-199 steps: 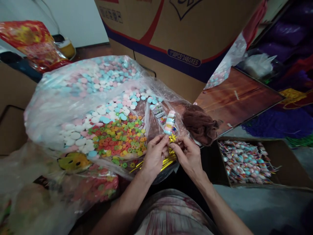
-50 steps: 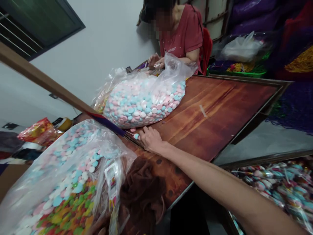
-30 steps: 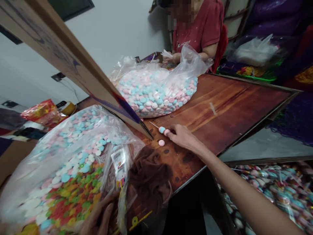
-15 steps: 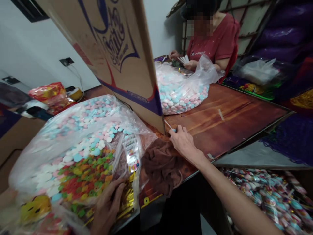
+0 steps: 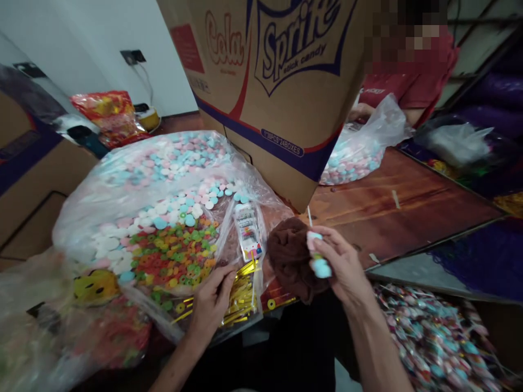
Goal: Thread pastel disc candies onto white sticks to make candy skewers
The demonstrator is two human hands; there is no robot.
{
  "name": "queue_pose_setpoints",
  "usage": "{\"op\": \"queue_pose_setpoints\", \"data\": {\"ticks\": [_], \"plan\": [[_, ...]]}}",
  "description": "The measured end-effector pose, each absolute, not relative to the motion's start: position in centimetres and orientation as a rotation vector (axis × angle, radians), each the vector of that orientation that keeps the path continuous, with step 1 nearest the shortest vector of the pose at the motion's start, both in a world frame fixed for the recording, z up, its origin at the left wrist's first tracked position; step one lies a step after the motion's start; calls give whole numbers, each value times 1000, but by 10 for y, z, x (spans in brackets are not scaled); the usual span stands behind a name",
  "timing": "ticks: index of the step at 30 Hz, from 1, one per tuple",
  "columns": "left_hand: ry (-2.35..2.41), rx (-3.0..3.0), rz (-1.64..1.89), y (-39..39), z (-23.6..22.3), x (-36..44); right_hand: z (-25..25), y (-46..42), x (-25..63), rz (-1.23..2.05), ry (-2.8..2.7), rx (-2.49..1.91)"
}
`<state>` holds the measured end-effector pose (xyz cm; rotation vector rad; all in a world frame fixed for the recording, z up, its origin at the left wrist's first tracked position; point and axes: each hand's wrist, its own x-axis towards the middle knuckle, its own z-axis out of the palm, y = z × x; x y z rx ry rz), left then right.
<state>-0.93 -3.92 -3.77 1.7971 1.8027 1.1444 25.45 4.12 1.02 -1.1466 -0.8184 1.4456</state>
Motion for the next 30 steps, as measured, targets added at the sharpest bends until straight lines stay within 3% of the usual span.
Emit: {"op": "queue_pose_setpoints", "data": {"ticks": [8,19,30], "plan": [[1802,1428,1318,-46,-38,-8,20,40,151,1541,-788,-1029],[1448,991,1529,-54,-9,-22,14,17,105,1400,-1211,-1080],[1318,821,1261,-66,-5,-70,14,-5,104,272,-2153,-1325]]}}
